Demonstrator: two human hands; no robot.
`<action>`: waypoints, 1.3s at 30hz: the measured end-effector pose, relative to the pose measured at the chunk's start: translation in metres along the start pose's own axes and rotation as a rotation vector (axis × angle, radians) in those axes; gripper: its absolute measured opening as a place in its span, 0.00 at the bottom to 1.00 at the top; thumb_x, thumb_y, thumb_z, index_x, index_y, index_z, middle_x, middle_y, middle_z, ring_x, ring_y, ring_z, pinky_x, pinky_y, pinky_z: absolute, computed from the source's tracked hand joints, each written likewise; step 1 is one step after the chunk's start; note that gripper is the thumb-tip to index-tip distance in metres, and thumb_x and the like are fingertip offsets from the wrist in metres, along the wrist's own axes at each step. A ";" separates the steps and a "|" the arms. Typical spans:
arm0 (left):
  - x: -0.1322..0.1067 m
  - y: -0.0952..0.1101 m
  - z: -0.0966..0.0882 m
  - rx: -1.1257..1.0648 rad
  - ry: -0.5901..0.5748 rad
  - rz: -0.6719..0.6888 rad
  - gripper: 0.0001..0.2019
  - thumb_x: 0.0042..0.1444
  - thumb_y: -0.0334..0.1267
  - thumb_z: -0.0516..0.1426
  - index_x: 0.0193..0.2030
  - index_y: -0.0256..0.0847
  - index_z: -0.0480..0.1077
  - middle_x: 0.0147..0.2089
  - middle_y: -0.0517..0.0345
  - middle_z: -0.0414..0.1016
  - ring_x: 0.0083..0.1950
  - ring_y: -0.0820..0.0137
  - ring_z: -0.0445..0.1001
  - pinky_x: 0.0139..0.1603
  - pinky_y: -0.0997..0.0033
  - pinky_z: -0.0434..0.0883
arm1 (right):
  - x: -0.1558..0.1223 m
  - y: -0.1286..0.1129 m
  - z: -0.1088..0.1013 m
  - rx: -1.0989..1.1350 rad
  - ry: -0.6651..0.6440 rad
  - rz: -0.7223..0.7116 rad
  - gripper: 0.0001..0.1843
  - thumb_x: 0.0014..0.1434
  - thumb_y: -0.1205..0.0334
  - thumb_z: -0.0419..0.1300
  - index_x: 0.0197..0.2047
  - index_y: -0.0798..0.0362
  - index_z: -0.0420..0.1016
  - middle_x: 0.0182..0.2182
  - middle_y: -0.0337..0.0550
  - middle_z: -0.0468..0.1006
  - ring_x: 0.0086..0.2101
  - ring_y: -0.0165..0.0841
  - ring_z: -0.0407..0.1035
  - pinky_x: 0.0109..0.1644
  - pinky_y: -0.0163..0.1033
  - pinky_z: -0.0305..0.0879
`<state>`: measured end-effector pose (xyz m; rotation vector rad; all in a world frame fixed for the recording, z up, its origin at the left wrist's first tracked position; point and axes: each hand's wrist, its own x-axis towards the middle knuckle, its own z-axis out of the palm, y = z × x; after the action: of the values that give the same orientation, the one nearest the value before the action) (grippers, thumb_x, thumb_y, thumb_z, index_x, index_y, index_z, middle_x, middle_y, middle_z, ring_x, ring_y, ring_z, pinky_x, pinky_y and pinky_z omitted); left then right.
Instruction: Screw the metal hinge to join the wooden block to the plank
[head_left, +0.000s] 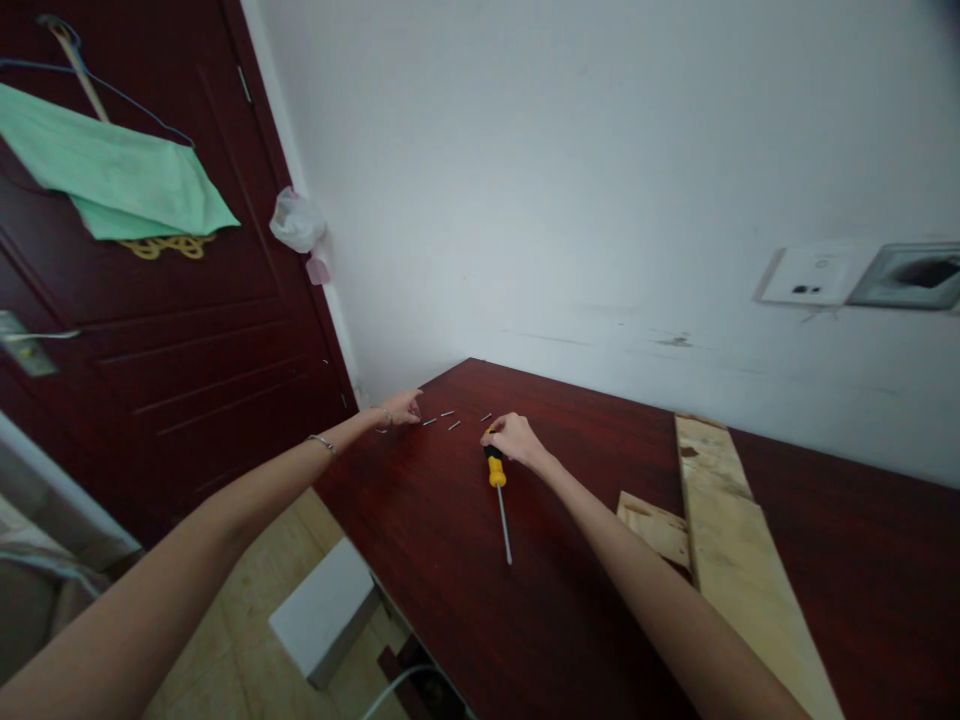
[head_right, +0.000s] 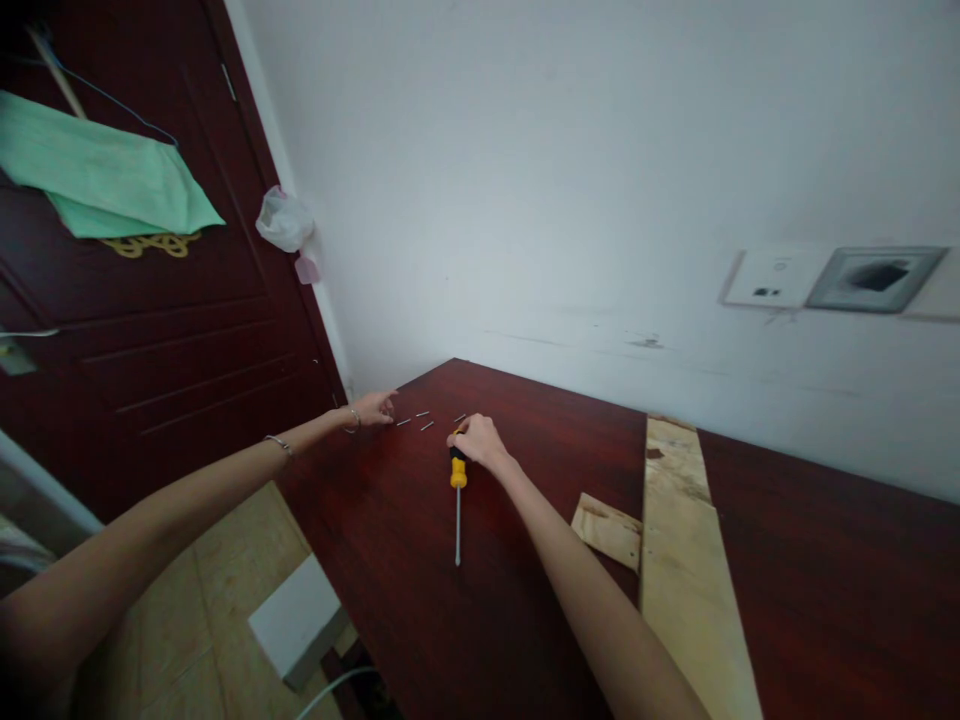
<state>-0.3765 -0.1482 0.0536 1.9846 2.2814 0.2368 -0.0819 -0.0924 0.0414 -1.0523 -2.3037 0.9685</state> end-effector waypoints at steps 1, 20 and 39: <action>0.000 -0.002 0.003 -0.001 -0.005 -0.002 0.34 0.45 0.33 0.58 0.60 0.31 0.54 0.40 0.52 0.76 0.41 0.65 0.74 0.41 0.72 0.67 | 0.002 0.000 0.003 -0.004 -0.002 0.000 0.15 0.44 0.58 0.62 0.34 0.59 0.79 0.24 0.43 0.77 0.17 0.25 0.65 0.19 0.29 0.58; 0.007 -0.003 0.012 0.007 -0.068 0.036 0.31 0.50 0.32 0.56 0.62 0.33 0.54 0.44 0.49 0.77 0.45 0.66 0.74 0.46 0.71 0.66 | 0.015 0.018 0.012 -0.001 0.014 0.082 0.16 0.49 0.58 0.61 0.39 0.59 0.77 0.30 0.47 0.79 0.17 0.25 0.67 0.18 0.29 0.61; 0.042 0.161 0.009 0.130 0.071 0.508 0.24 0.56 0.39 0.55 0.58 0.30 0.63 0.58 0.42 0.66 0.60 0.60 0.63 0.59 0.66 0.59 | -0.050 0.033 -0.071 -0.381 0.053 0.005 0.28 0.59 0.48 0.53 0.56 0.58 0.65 0.48 0.57 0.72 0.48 0.42 0.68 0.51 0.41 0.60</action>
<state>-0.2235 -0.0845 0.0754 2.6365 1.8252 0.2042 0.0088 -0.0864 0.0601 -1.2120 -2.5002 0.5028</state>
